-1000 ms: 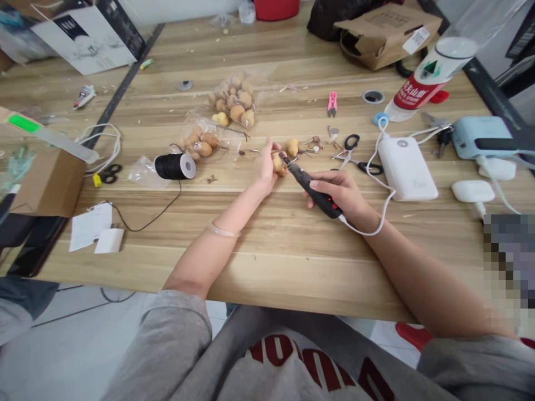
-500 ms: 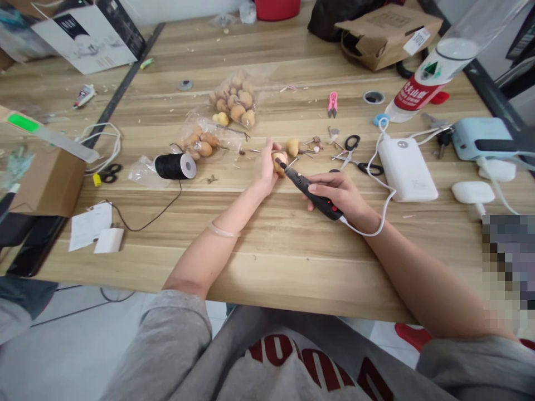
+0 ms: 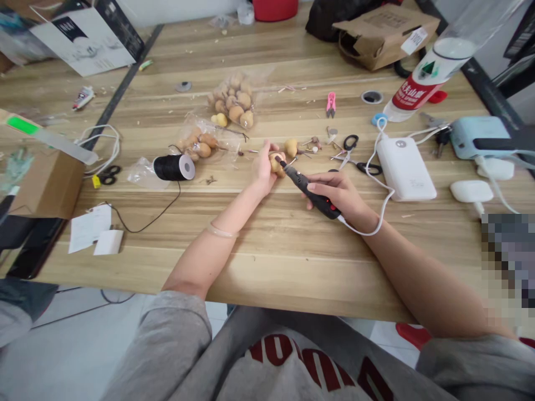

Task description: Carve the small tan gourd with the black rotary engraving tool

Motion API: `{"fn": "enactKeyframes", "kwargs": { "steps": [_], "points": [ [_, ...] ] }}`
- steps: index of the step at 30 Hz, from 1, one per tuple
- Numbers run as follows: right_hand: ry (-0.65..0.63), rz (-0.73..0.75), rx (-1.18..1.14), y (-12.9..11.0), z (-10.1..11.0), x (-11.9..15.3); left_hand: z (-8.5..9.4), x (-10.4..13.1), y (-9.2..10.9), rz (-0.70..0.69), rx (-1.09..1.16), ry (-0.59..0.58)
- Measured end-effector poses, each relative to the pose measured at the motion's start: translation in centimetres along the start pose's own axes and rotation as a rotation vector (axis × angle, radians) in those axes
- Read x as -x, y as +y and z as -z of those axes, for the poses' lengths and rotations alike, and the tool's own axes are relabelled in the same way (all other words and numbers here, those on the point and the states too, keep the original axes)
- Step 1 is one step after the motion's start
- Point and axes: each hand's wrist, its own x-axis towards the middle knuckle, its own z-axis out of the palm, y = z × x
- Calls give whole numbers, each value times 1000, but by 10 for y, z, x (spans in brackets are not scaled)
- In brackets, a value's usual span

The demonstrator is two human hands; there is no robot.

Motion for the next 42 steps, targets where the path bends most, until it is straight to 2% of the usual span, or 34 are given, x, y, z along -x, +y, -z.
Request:
{"fn": "enactKeyframes", "kwargs": {
  "steps": [18, 24, 34, 42],
  "points": [
    [-46, -1, 89, -4, -3, 1, 1, 2, 1, -2, -16, -74],
    [44, 8, -12, 0, -3, 1, 3, -3, 0, 20, 54, -16],
    [134, 18, -267, 2, 4, -7, 3, 0, 3, 58, 25, -47],
    [78, -70, -440, 5, 13, -13, 3, -1, 2, 54, 10, -55]
  ]
}}
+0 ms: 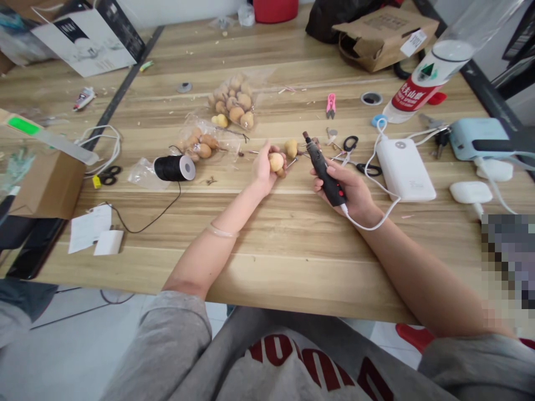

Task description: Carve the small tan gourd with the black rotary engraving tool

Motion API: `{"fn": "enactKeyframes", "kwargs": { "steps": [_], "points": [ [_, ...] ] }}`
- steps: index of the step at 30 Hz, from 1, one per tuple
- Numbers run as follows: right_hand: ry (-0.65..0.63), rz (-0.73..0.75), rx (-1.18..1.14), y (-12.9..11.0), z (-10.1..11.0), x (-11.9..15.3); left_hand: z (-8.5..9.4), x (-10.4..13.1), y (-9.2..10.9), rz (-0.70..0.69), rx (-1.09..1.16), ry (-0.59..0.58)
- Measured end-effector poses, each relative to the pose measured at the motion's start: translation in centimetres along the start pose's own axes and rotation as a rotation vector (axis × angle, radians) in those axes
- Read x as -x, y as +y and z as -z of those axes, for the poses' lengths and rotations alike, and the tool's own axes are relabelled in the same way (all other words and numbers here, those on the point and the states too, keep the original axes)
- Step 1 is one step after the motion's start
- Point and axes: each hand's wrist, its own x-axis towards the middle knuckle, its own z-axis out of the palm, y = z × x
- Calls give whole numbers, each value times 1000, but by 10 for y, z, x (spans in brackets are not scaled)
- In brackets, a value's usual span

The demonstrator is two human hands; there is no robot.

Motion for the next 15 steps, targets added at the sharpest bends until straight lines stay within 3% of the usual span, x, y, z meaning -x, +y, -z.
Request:
{"fn": "enactKeyframes", "kwargs": {
  "steps": [10, 15],
  "points": [
    [-124, 47, 207, -3, -4, 7, -1, 1, 0, 6, 29, 33],
    [-203, -9, 136, -6, -8, 13, -1, 1, 0, 3, 2, 26]
  ]
}}
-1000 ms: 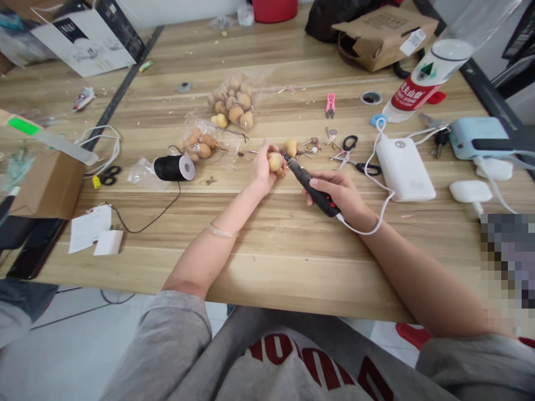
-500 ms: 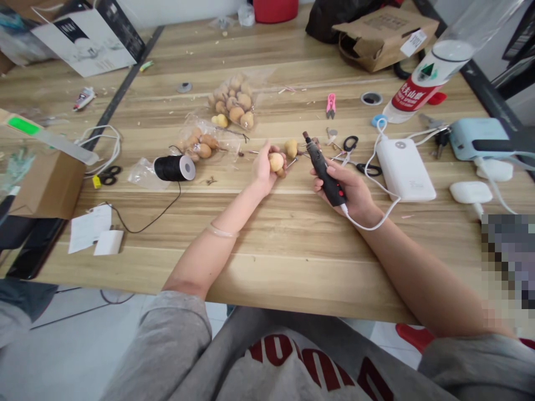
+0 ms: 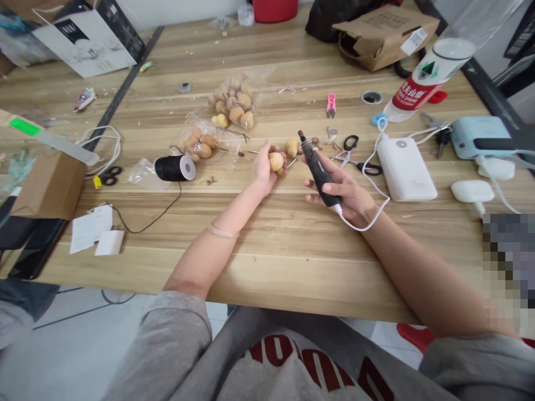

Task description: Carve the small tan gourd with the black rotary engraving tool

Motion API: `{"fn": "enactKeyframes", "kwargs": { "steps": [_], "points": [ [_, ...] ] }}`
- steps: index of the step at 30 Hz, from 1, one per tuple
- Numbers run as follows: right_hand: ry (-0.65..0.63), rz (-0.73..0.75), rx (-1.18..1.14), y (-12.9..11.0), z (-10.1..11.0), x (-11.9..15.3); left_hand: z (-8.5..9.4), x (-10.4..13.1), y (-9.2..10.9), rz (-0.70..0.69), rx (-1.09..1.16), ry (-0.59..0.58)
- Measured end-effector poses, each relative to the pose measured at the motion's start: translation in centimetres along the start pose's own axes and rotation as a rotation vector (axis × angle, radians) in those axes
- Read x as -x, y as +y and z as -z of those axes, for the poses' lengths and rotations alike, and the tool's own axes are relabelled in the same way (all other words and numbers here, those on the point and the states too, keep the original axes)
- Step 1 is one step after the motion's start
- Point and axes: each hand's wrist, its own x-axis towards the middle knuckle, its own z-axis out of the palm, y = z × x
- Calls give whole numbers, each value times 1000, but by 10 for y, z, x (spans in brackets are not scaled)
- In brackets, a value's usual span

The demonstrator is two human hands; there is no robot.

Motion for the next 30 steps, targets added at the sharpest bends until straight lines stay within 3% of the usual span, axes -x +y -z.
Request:
{"fn": "enactKeyframes", "kwargs": {
  "steps": [10, 19, 30],
  "points": [
    [-36, 24, 22, 1, 2, 1, -1, 2, 0, -25, -10, -4],
    [-65, -7, 51, 0, 2, -1, 2, 0, 2, 21, 78, 31],
    [-138, -73, 104, 6, 1, -2, -1, 3, 4, -27, 50, 85]
  ]
}}
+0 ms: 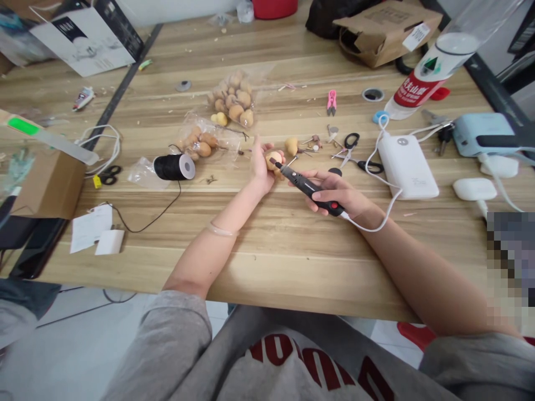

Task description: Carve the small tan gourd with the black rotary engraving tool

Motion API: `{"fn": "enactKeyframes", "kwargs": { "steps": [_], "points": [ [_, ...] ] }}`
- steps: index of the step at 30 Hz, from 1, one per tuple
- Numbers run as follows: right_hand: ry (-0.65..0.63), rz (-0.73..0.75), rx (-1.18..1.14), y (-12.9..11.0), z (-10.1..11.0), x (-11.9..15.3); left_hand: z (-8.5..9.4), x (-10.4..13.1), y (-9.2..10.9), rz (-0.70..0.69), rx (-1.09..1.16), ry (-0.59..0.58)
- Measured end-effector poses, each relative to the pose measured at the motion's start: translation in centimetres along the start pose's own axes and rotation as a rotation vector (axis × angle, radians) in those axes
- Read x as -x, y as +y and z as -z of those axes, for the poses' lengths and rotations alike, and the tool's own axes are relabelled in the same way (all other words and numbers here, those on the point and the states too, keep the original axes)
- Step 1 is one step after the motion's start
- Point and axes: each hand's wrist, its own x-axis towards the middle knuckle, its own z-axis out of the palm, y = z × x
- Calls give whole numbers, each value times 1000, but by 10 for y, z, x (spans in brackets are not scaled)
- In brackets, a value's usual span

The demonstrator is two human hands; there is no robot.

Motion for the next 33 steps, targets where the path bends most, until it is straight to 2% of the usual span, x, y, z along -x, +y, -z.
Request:
{"fn": "enactKeyframes", "kwargs": {
  "steps": [14, 21, 27, 33],
  "points": [
    [62, 13, 10, -1, -1, 0, 3, -4, -1, 17, 22, -9],
    [6, -65, 41, -1, 0, -1, 4, -2, 1, 68, 22, -17],
    [55, -19, 38, -2, -2, 0, 3, -2, 1, 58, 57, -22],
    [12, -61, 57, -2, -2, 0, 2, 0, 2, 63, 43, -41]
  ]
}}
